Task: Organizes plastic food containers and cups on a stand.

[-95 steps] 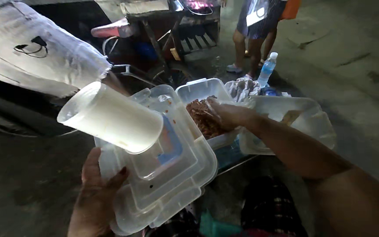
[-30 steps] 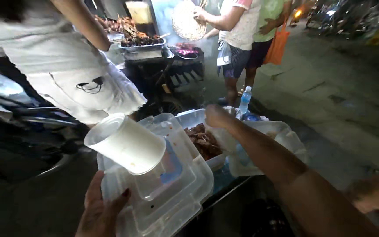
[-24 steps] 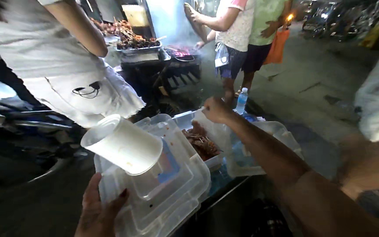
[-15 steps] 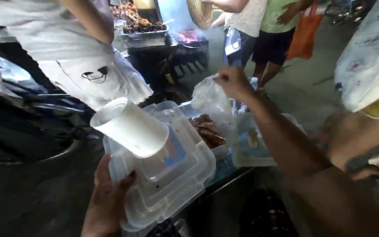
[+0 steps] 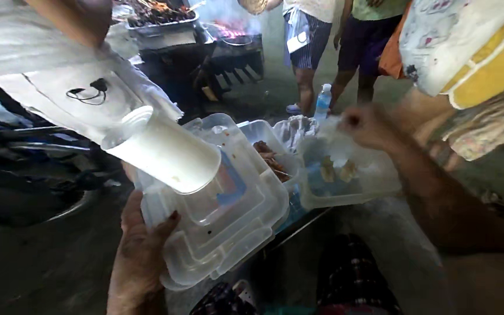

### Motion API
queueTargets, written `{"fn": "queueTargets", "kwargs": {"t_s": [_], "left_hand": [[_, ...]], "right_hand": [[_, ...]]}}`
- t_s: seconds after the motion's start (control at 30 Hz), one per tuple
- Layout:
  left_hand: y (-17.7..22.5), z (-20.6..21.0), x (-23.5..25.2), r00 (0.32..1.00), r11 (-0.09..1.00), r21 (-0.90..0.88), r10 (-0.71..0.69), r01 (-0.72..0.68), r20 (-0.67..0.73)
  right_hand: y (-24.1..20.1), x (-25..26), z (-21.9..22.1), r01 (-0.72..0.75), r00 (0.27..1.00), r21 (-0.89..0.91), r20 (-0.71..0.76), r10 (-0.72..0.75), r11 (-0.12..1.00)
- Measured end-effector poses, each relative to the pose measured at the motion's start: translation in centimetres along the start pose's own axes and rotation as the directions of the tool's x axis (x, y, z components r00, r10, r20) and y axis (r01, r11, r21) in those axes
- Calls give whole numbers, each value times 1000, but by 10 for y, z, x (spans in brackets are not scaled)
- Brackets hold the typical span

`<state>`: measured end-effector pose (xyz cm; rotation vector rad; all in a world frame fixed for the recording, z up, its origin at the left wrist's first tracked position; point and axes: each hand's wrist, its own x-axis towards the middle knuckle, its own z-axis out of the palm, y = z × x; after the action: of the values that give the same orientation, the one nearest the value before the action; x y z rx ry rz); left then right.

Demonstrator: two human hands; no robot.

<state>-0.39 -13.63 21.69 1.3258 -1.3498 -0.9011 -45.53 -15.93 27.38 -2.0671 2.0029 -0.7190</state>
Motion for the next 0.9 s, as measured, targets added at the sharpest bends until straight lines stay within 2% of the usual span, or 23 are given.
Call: {"fn": "queueTargets", "kwargs": {"t_s": [0.03,0.07,0.1,0.17,0.23,0.3,0.37,0.43,0.5,0.57,0.63,0.73,0.8,0.83,0.9], "left_hand": [[2,5,1,1000,1000,-1,-3,3,8],[6,10,3,1000,1000,-2,-2,2,25],[10,14,4,999,1000,-7,2,-1,39],[17,22,5,998,1000,-18,-8,9,56],[23,30,7,997,999,-10,-29,30,67],[29,43,9,998,1000,-6,-20,20,67],[36,58,12,997,1000,6,-12,11,72],[47,77,14,997,1000,16,-13,12,82],[58,99,16,996,1000,-7,-4,5,89],[70,124,18,994,998,-48,40,-35,104],[75,153,21,988,992,-96,98,-86,122],[75,204,23,964,963,-146,242,-225,108],[69,237,22,929,935,-74,353,-346,109],[64,250,22,910,917,20,392,-398,136],[53,265,21,882,871,206,388,-446,269]], "right_hand": [[13,-7,18,-21,983,9,181,19,1000],[23,-14,27,-82,955,23,286,72,996],[35,-22,31,-130,958,54,263,111,990],[55,-41,24,-231,973,106,55,226,967],[79,-56,16,-376,917,89,-108,385,922],[112,-69,19,-542,831,123,-69,552,831],[131,-78,30,-617,783,192,59,619,763],[128,-84,40,-641,757,356,146,637,680],[130,-87,48,-607,762,514,160,627,606],[127,-86,42,-604,757,534,154,635,592],[127,-85,30,-593,773,502,137,620,629],[132,-75,8,-561,809,493,154,568,665],[136,-66,-6,-535,836,479,183,517,696],[134,-62,-14,-527,846,456,197,495,717],[129,-57,-23,-526,846,423,165,508,738]]}}
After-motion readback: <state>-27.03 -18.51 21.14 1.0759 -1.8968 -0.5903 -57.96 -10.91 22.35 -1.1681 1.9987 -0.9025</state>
